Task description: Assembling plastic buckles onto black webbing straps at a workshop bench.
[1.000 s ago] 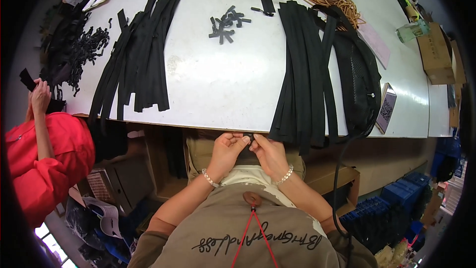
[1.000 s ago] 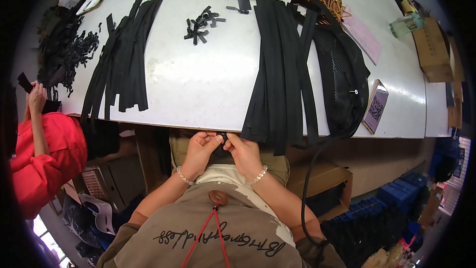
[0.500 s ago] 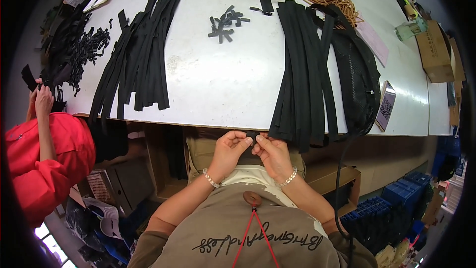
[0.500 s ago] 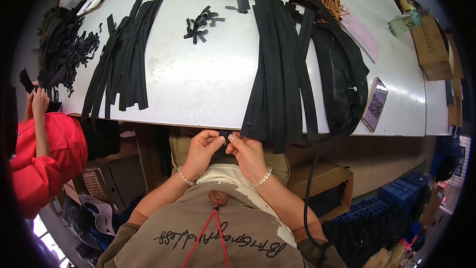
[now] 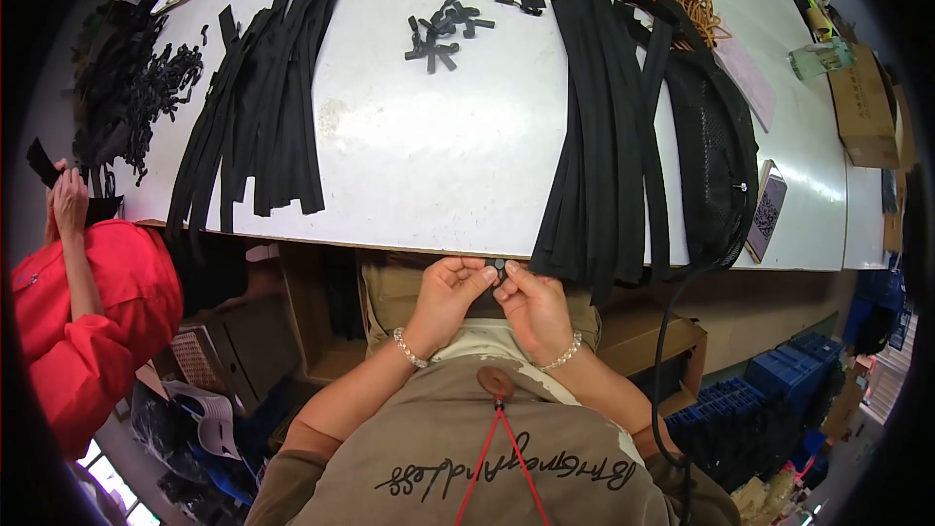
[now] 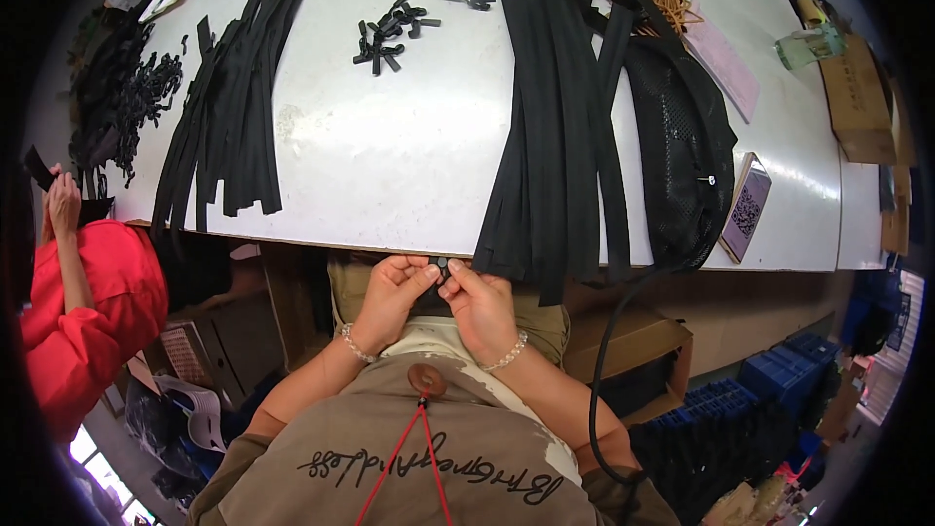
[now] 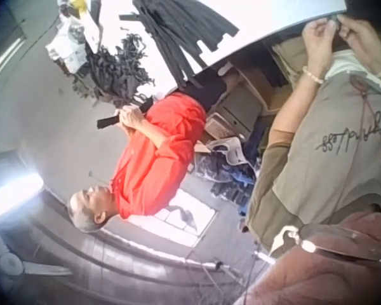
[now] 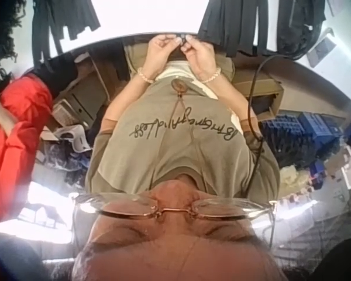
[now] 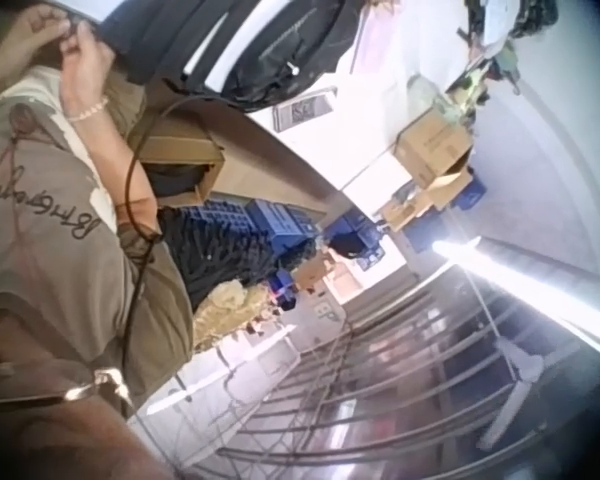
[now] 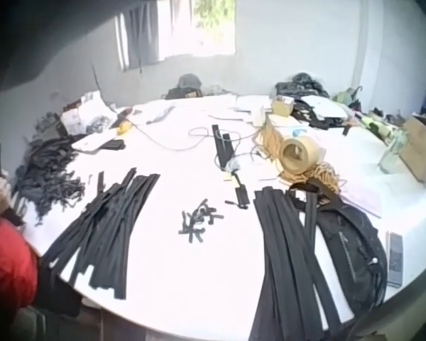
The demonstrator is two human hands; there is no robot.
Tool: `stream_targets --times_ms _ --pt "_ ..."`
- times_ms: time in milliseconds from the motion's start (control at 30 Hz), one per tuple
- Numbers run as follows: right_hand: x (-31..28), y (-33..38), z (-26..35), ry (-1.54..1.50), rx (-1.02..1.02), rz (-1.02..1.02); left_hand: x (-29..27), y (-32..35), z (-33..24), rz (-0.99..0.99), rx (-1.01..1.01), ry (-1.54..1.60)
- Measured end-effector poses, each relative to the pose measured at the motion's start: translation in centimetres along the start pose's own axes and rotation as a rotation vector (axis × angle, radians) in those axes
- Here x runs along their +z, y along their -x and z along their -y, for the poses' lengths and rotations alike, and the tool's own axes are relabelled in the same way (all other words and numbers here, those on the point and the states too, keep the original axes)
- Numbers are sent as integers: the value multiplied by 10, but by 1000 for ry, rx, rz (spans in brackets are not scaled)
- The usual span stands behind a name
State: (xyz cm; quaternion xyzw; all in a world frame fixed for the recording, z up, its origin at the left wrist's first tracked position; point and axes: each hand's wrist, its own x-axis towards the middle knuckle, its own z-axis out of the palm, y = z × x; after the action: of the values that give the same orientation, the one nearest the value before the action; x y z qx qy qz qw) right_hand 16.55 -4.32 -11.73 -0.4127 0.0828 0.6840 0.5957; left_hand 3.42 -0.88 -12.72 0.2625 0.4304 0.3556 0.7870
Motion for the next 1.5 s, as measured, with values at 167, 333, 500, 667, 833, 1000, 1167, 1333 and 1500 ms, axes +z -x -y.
stream_targets --times_ms 167,333,500,667,833,1000,1167,1333,1500 --pt "-1 0 6 -34 104 -8 -1 4 -3 -9 -36 10" --pt "-4 15 8 152 98 298 1 34 -16 -6 146 -263" --pt "4 26 9 195 -32 405 3 44 -25 58 400 -388" --pt "5 30 12 217 -118 471 4 48 -31 119 498 -520" --pt "8 34 18 360 -241 496 18 59 -53 108 327 -346" --pt "18 42 26 585 -313 437 24 56 -87 130 186 -502" --pt "36 46 39 810 -393 358 17 42 -108 283 -29 -763" --pt "55 51 47 817 -429 300 31 44 -124 275 55 -711" --pt "59 45 53 807 -415 340 33 43 -133 269 100 -774"
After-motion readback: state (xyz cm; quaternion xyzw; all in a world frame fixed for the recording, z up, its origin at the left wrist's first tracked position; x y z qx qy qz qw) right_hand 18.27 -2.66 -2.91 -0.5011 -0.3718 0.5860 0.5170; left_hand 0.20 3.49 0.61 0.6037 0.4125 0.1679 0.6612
